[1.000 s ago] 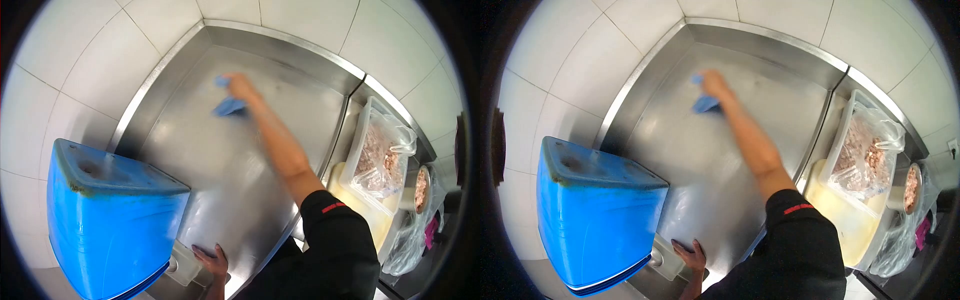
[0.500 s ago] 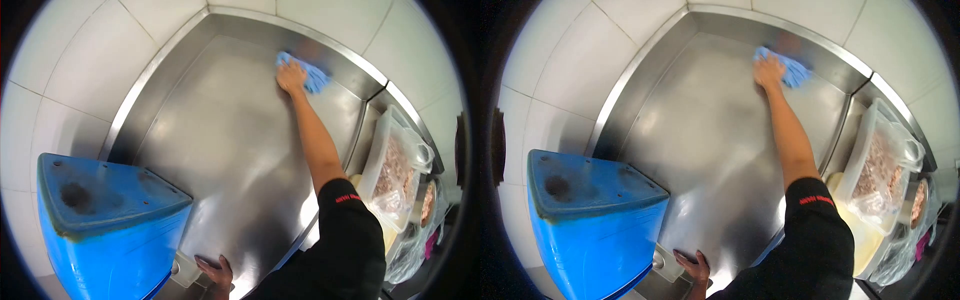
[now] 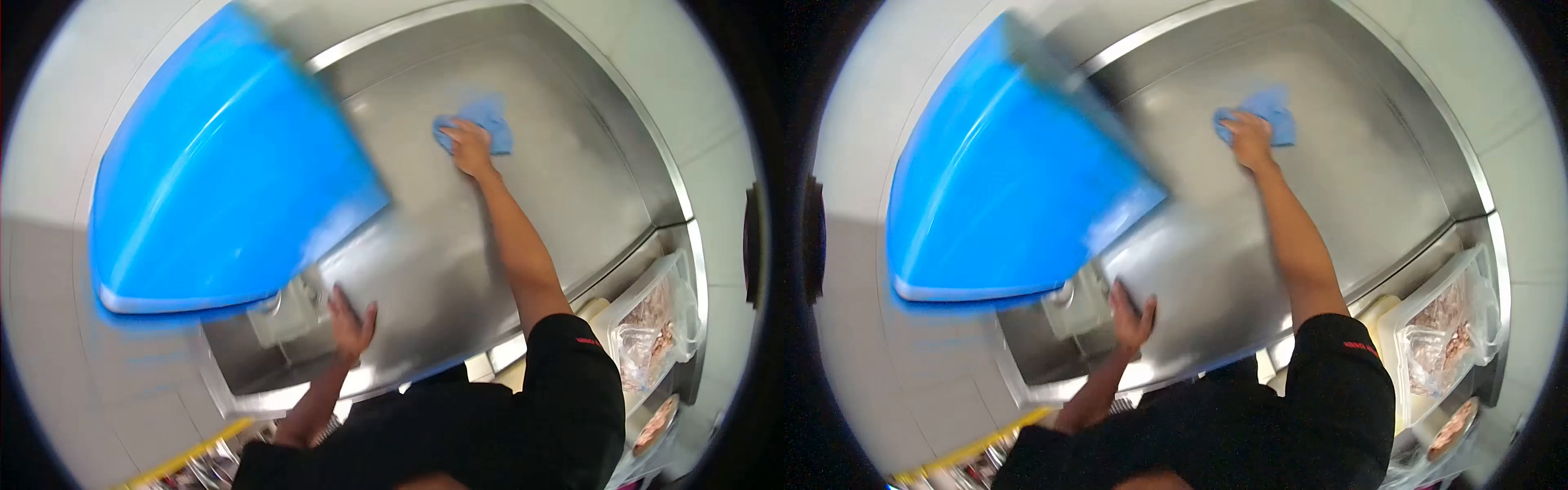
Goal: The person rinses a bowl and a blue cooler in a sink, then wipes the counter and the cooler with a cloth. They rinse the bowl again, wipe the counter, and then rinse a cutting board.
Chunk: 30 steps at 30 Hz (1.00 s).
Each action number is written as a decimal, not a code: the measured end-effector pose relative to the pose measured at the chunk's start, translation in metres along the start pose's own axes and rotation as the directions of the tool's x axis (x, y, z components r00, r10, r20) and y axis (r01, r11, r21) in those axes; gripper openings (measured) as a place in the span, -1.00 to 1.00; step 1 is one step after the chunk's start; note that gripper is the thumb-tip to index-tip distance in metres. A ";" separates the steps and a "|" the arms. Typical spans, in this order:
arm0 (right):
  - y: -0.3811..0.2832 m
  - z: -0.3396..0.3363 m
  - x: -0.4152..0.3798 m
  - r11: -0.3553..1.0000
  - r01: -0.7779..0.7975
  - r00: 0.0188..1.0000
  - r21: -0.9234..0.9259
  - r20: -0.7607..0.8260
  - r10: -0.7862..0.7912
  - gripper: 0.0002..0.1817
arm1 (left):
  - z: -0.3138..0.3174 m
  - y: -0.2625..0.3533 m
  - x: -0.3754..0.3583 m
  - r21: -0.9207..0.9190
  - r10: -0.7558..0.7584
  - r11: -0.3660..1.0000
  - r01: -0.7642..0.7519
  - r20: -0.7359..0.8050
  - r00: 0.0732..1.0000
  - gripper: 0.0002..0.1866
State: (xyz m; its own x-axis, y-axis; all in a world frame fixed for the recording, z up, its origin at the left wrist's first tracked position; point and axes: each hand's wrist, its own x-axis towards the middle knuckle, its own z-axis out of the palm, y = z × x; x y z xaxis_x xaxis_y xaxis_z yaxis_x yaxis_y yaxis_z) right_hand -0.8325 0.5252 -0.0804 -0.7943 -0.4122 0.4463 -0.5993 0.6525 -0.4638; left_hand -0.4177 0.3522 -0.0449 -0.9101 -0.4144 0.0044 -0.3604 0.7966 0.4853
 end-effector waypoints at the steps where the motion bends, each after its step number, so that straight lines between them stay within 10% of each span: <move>1: -0.019 -0.005 -0.023 0.999 -0.040 0.999 0.030 -0.002 0.040 -0.62 | -0.004 0.001 -0.002 -0.115 -0.022 0.993 0.020 -0.015 1.000 -0.10; 3: -0.060 -0.014 -0.063 0.997 -0.066 0.998 -0.038 0.015 0.066 -0.63 | -0.020 0.000 -0.010 -0.151 -0.105 0.984 0.095 -0.059 0.993 -0.17; 5: -0.091 -0.014 -0.097 0.997 -0.041 0.999 -0.063 0.010 0.042 -0.62 | -0.030 -0.025 -0.018 -0.658 -0.048 0.751 0.052 0.024 0.999 -0.30; 8: -0.137 -0.008 -0.141 0.994 -0.030 0.999 -0.104 0.017 0.032 -0.58 | -0.047 -0.087 -0.040 -0.645 -0.060 0.734 0.213 0.251 0.966 -0.50; 13: -0.232 0.037 -0.191 0.995 0.064 0.998 -0.075 0.023 -0.063 -0.51 | -0.088 -0.175 -0.044 -0.639 -0.177 0.769 0.032 -0.164 0.970 -0.69; 17: -0.325 0.065 -0.218 0.978 0.207 0.976 -0.015 0.073 -0.206 -0.56 | -0.167 -0.192 -0.024 -0.498 -0.121 0.853 -0.155 -0.478 0.870 -0.66; 20: -0.366 0.063 -0.214 0.969 0.120 0.966 0.215 0.200 -0.164 -0.67 | -0.212 -0.181 -0.001 -0.562 -0.022 0.774 -0.291 -0.483 0.876 -0.47; 30: -0.379 0.000 -0.206 0.991 -0.111 0.993 0.081 -0.029 0.113 -0.74 | -0.237 -0.145 0.038 -0.461 0.192 0.774 -0.435 -0.484 0.854 -0.04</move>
State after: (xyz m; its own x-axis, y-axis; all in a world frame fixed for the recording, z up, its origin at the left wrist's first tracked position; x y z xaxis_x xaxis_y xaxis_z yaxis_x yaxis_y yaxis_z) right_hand -0.4419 0.3629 0.0033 -0.8538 -0.3171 0.4129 -0.5139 0.6405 -0.5707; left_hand -0.3518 0.1170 0.0923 -0.7475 -0.4137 0.5197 0.2113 0.5937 0.7765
